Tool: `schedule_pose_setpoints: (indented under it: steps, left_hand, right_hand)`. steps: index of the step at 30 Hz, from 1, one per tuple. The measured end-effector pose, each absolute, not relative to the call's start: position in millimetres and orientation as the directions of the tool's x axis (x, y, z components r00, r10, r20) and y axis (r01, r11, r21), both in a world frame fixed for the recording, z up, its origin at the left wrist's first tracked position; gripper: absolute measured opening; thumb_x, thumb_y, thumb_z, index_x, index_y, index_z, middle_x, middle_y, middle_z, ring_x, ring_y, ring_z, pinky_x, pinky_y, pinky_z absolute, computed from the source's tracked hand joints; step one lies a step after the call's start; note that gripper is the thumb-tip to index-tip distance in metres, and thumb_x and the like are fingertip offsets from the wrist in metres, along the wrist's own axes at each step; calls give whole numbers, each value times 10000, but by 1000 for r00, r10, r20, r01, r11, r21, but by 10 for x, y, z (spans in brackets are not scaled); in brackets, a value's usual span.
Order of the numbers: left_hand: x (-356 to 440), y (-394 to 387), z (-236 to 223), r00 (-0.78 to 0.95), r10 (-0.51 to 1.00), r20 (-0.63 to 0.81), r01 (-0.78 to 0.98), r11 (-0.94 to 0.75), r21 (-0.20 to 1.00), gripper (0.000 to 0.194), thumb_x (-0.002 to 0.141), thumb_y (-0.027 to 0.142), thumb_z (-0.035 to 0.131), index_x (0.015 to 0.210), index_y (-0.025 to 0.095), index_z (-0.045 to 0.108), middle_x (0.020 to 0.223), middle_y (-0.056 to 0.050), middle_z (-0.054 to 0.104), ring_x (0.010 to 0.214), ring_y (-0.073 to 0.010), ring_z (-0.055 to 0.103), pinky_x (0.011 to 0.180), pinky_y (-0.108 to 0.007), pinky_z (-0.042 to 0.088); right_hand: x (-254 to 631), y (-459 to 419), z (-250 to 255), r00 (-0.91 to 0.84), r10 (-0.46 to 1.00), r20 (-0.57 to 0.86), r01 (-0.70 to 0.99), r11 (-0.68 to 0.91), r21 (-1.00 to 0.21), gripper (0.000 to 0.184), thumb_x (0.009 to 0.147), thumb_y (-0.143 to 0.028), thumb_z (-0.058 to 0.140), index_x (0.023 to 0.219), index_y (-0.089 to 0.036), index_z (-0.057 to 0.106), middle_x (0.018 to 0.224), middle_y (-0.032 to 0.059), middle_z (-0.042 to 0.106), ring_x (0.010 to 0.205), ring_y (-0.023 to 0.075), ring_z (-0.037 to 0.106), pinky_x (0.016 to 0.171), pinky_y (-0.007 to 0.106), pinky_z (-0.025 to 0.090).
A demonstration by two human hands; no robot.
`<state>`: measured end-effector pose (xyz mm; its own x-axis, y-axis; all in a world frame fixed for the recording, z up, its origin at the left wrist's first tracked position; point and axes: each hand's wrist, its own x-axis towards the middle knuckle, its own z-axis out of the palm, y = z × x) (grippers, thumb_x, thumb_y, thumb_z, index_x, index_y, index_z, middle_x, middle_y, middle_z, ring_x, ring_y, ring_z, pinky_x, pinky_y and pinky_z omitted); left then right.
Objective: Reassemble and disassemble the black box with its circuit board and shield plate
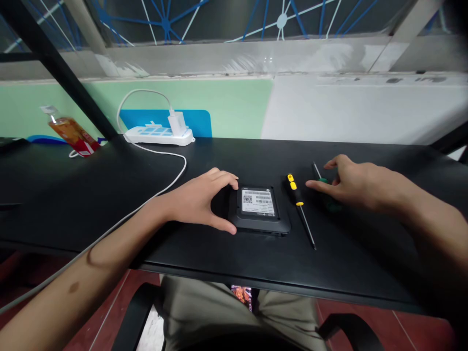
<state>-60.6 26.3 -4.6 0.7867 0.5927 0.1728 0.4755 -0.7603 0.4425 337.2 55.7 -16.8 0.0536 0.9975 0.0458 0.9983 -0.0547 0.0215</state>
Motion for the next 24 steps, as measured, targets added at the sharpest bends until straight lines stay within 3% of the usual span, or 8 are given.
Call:
schedule_pose_setpoints:
  steps: [3,5,9,13,17,18,21,24]
  left_hand:
    - [-606,268,-49,785,596,170,477,-756,448,742,724,656,869,1221,233,517,1493,-156,547,1331,-346,521,1087,-519,464]
    - [-606,271,-51,785,597,167,480,-755,447,743,720,652,872,1221,235,516,1491,-154,547,1330,-348,520,1087,-522,463]
    - [-611,279,-47,781,601,169,483,-754,445,730,728,659,864,1213,240,515,1478,-149,553,1321,-344,523,1083,-521,466]
    - [-630,282,-45,772,613,165,495,-744,449,733,739,658,849,1230,241,498,1467,-147,550,1326,-345,519,1091,-529,468]
    - [-673,289,-60,742,657,131,537,-701,470,801,749,627,825,1337,252,431,1444,-147,530,1345,-353,512,1107,-554,476]
    - [-688,293,-65,734,667,126,548,-692,470,814,751,611,819,1360,254,413,1432,-148,526,1338,-355,516,1100,-561,484]
    - [-735,309,-79,710,694,115,580,-670,464,848,747,553,811,1410,257,372,1403,-152,506,1293,-355,543,1052,-563,524]
    - [-771,324,-78,690,717,102,607,-649,458,869,738,514,807,1431,256,352,1397,-155,488,1254,-352,564,1013,-553,550]
  right_hand:
    - [3307,491,-163,46,998,31,998,-47,32,833,712,-896,499,1182,-214,590,779,125,715,719,351,680,670,463,474]
    - [3244,449,-143,33,999,38,999,-33,18,692,743,-758,569,1161,-207,587,727,99,691,669,324,657,659,448,463]
    - [3107,407,-63,37,988,153,997,-26,-70,598,804,-521,551,1275,-154,524,748,104,685,666,303,647,677,440,473]
    - [3015,380,109,125,940,316,970,-48,-239,601,843,-571,548,1286,-168,496,1006,159,731,794,273,688,736,429,538]
    - [2995,276,324,45,959,281,787,139,-601,570,776,-683,700,1135,-243,649,1104,93,768,964,226,721,894,382,544]
    - [2998,246,368,17,963,268,756,163,-634,565,740,-694,745,1095,-258,695,1119,77,776,1001,228,713,936,389,521]
    - [3007,184,448,-47,970,238,734,195,-650,525,723,-702,778,1031,-277,759,1093,52,789,928,206,692,928,406,501]
    - [3004,170,453,-140,971,192,608,238,-758,497,771,-631,785,1095,-258,721,1030,58,779,757,149,685,812,360,549]
